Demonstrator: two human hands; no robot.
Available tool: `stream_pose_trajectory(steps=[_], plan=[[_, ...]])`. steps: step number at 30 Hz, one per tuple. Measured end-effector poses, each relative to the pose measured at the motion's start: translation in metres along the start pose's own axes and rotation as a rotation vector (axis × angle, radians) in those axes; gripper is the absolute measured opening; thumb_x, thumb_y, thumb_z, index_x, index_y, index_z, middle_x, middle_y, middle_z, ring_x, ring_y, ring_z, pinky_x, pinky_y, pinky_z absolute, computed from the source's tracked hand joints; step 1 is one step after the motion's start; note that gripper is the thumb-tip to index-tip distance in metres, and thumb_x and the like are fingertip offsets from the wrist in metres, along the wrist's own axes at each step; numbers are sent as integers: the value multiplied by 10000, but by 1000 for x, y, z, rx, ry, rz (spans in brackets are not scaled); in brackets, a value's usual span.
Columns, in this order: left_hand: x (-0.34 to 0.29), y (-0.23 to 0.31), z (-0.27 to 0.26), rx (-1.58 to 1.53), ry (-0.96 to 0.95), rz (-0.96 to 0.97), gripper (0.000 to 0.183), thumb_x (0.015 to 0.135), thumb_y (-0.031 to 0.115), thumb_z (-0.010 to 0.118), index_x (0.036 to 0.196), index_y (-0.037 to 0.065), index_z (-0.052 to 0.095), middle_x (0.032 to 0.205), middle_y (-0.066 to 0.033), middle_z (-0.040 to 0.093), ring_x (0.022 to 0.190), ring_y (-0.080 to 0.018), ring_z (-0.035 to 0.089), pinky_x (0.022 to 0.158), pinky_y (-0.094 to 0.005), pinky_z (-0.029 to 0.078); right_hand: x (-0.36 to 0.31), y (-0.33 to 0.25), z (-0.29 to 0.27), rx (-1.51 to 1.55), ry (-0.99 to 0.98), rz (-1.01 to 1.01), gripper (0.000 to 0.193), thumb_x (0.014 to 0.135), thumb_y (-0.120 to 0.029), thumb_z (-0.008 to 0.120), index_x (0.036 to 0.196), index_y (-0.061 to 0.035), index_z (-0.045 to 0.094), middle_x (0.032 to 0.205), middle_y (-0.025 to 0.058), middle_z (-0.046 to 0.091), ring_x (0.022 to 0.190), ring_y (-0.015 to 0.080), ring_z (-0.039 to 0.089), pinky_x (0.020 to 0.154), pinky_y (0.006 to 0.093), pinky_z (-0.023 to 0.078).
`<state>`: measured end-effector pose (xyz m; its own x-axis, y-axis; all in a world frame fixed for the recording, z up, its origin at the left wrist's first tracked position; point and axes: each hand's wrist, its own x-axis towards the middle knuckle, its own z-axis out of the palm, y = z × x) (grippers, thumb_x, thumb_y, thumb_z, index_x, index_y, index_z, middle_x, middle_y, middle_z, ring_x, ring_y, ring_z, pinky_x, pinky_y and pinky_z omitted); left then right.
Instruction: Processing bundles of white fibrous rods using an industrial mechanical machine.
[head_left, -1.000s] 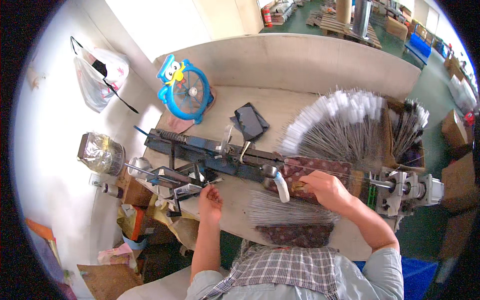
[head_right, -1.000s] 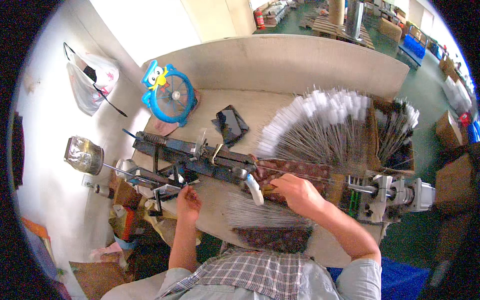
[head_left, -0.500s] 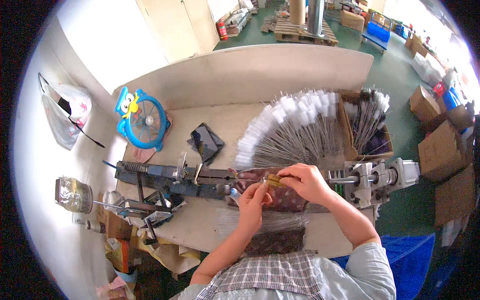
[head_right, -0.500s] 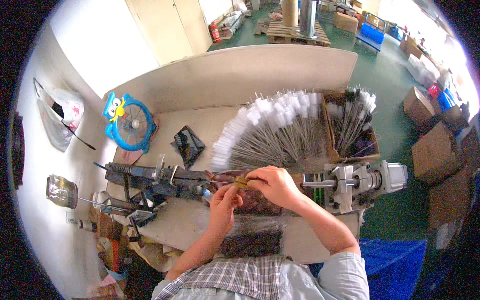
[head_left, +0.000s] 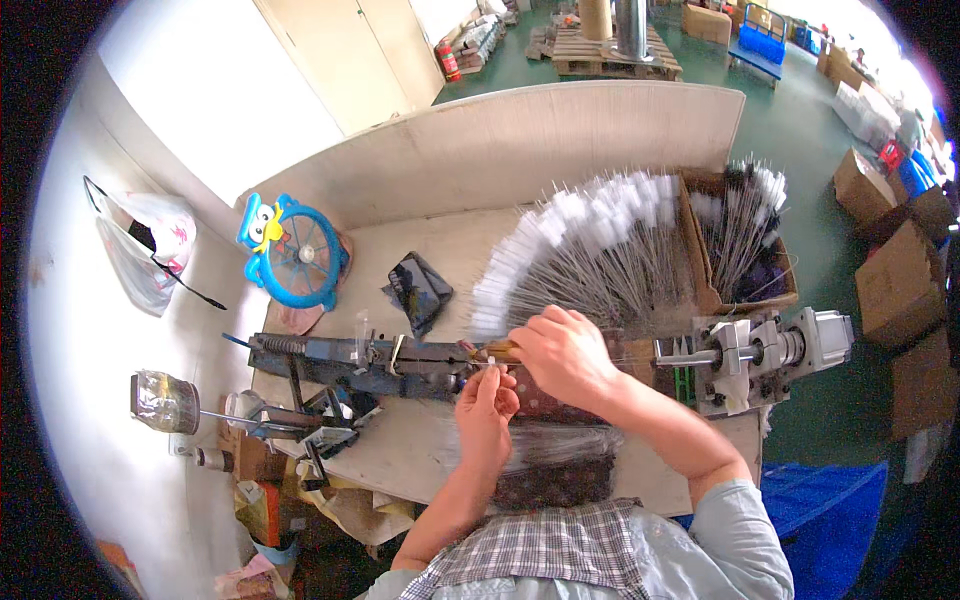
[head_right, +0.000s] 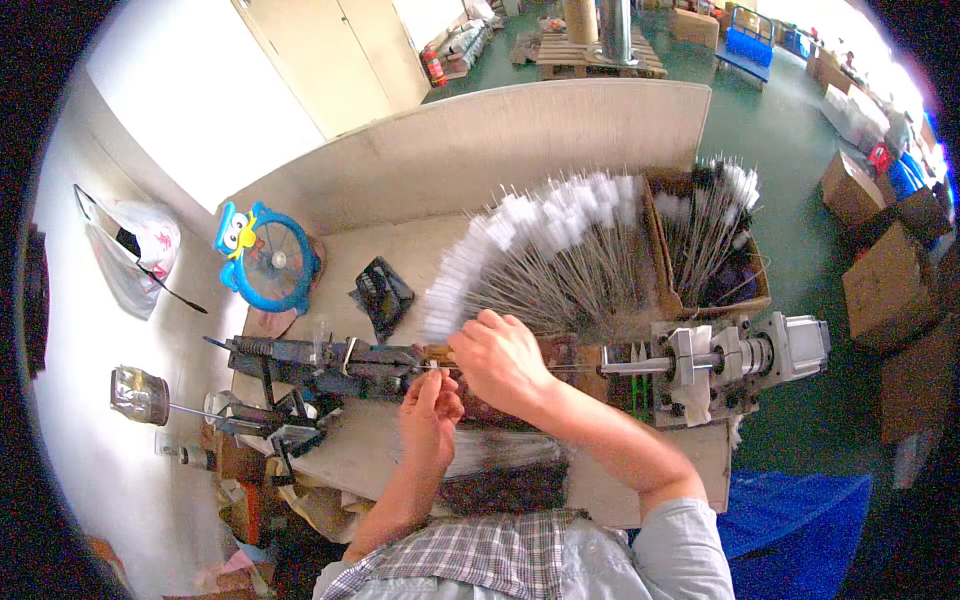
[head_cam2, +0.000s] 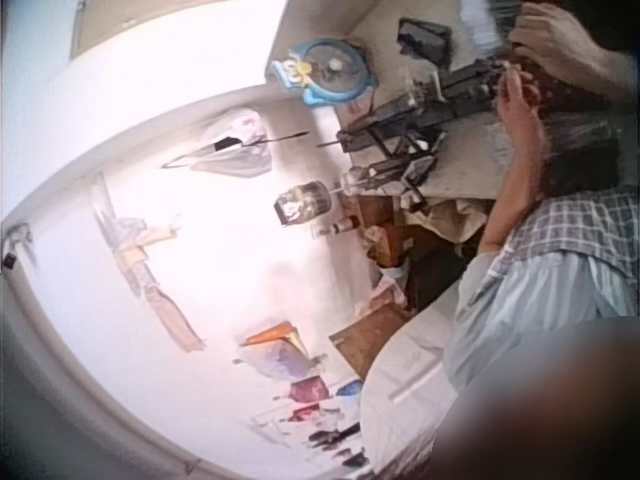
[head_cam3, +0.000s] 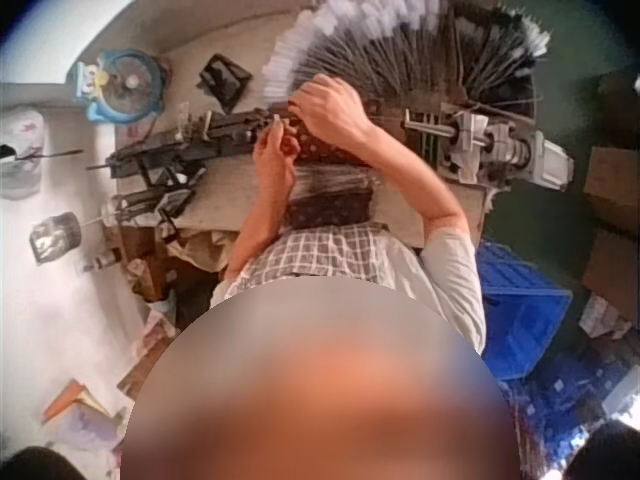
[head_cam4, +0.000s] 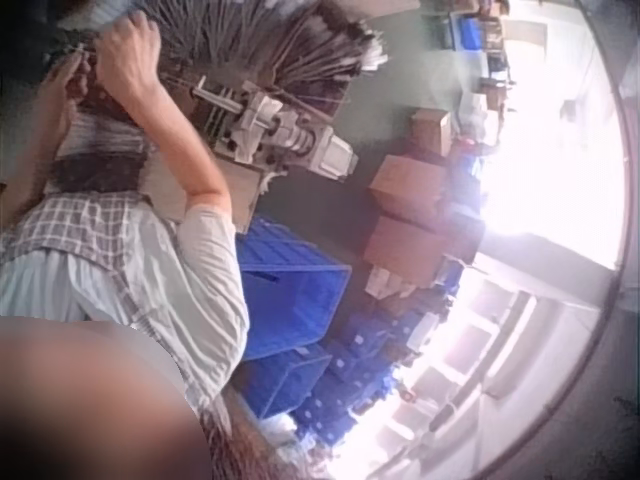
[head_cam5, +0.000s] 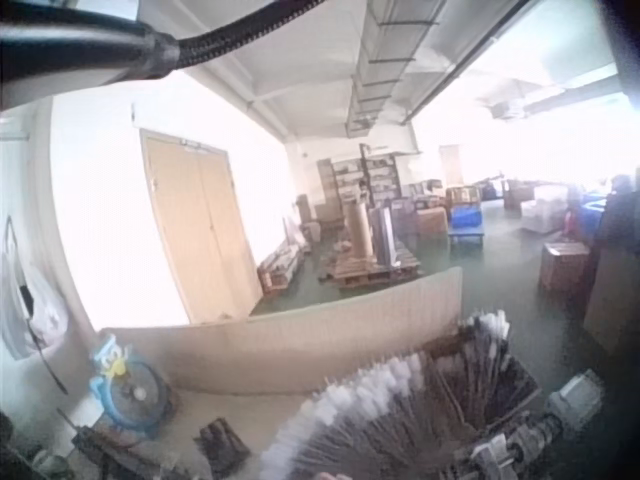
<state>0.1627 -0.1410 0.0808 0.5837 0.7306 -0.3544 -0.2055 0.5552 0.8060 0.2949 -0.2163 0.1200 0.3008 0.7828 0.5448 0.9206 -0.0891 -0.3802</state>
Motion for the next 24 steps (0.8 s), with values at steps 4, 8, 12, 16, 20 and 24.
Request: stream_pose_trajectory(steps=[4, 8, 12, 16, 20, 24], plan=[[3, 0, -5, -58, -37, -17, 139, 901, 199, 564, 876, 63, 567, 704, -47, 586, 527, -103, 500, 488, -241, 394, 8, -4, 20, -58, -179, 49, 133, 756, -201, 596, 812, -95, 652, 739, 43, 598, 780, 239, 560, 694, 367, 471], [2, 1, -13, 56, -86, -34, 222, 919, 267, 524, 879, 52, 560, 688, -45, 583, 538, -118, 522, 497, -242, 419, 6, -9, 10, 125, -142, 83, 175, 774, -212, 576, 841, -76, 661, 777, 61, 629, 786, 263, 580, 705, 361, 481], [-1, 9, -10, 117, -145, -122, 359, 952, 364, 429, 953, 32, 563, 738, -78, 607, 606, -145, 570, 578, -242, 467, 9, -6, 12, 200, -236, 183, 205, 795, -248, 568, 849, -80, 671, 810, 91, 644, 798, 292, 592, 711, 392, 476], [5, 9, -11, 4, -180, -163, 435, 951, 425, 378, 1036, 29, 538, 878, -90, 611, 783, -175, 603, 718, -285, 477, 6, -13, 14, 208, -271, 234, 218, 790, -247, 587, 869, -63, 674, 807, 92, 642, 808, 288, 591, 719, 382, 477], [6, 2, -12, -262, -95, -137, 367, 949, 401, 400, 1045, 67, 518, 930, -60, 604, 866, -167, 592, 776, -315, 475, 1, -35, 16, 52, -78, 139, 274, 710, -232, 681, 916, -54, 657, 847, 58, 636, 843, 253, 580, 737, 372, 471], [4, 6, -3, -297, -6, -102, 284, 946, 329, 427, 1009, 70, 527, 928, -30, 590, 836, -149, 584, 773, -298, 474, 1, -39, 30, -22, -3, 125, 319, 636, -242, 716, 900, -75, 653, 897, 35, 633, 885, 228, 571, 752, 359, 453]])
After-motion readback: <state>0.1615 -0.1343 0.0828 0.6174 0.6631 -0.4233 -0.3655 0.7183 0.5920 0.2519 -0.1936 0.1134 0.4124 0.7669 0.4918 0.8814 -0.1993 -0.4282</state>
